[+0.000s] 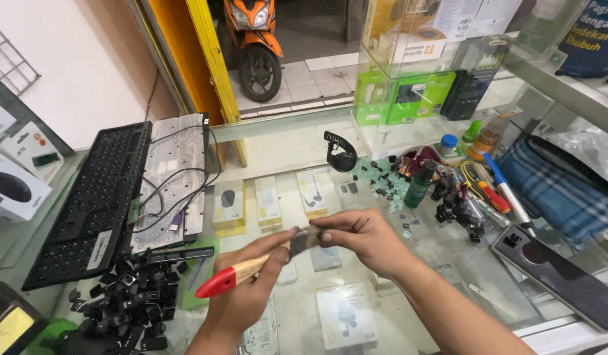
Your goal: Cleaning small electronic components using a brush on a service counter
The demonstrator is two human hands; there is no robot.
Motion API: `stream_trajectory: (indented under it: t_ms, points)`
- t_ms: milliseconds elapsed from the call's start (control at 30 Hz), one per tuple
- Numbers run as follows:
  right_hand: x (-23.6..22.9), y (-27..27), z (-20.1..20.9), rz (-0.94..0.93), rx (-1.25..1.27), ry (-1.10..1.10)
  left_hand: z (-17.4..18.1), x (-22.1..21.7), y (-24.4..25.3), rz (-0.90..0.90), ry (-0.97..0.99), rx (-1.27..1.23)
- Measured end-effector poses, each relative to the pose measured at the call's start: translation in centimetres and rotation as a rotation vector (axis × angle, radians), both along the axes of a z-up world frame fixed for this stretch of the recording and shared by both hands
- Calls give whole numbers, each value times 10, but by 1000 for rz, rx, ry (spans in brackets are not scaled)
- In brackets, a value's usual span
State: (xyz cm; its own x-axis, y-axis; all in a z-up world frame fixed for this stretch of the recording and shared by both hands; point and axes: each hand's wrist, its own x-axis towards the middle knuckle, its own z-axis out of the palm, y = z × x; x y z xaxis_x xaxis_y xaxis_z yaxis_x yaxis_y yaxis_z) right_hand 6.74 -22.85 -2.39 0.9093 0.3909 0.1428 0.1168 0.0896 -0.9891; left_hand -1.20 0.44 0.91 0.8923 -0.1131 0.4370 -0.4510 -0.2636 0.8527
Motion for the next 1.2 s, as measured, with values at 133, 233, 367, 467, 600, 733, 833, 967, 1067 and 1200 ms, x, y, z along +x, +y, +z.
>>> stream_trajectory:
  t_ms: [133, 233, 367, 467, 600, 733, 833, 967, 1067, 1200]
  points:
    - [3, -1, -5, -17, 50, 13, 3, 0, -1, 15, -84, 21]
    - [0, -1, -3, -38, 16, 23, 2, 0, -1, 19, -90, 14]
    - [-4, 1, 8, -74, 22, 20, 4, -6, -3, -57, 54, -64]
    - [-4, 0, 2, -97, 5, 53, 1, -1, -4, 66, -122, 16]
    - [-2, -2, 3, -58, 5, -8, 5, -4, -7, 26, -14, 21]
    - [-2, 1, -4, -63, 31, 19, 9, -6, -9, 70, -7, -86]
    - [-4, 2, 4, -93, 68, 0, 10, -6, -12, 59, -6, -126]
    - [-13, 4, 8, -41, 54, 24, 9, 2, -9, 64, 190, -284]
    - [-9, 8, 1, -79, 63, 105, 15, -5, -6, 257, 37, -104]
    - [-7, 5, 7, -89, 54, 57, 10, -5, -9, 18, -111, -53]
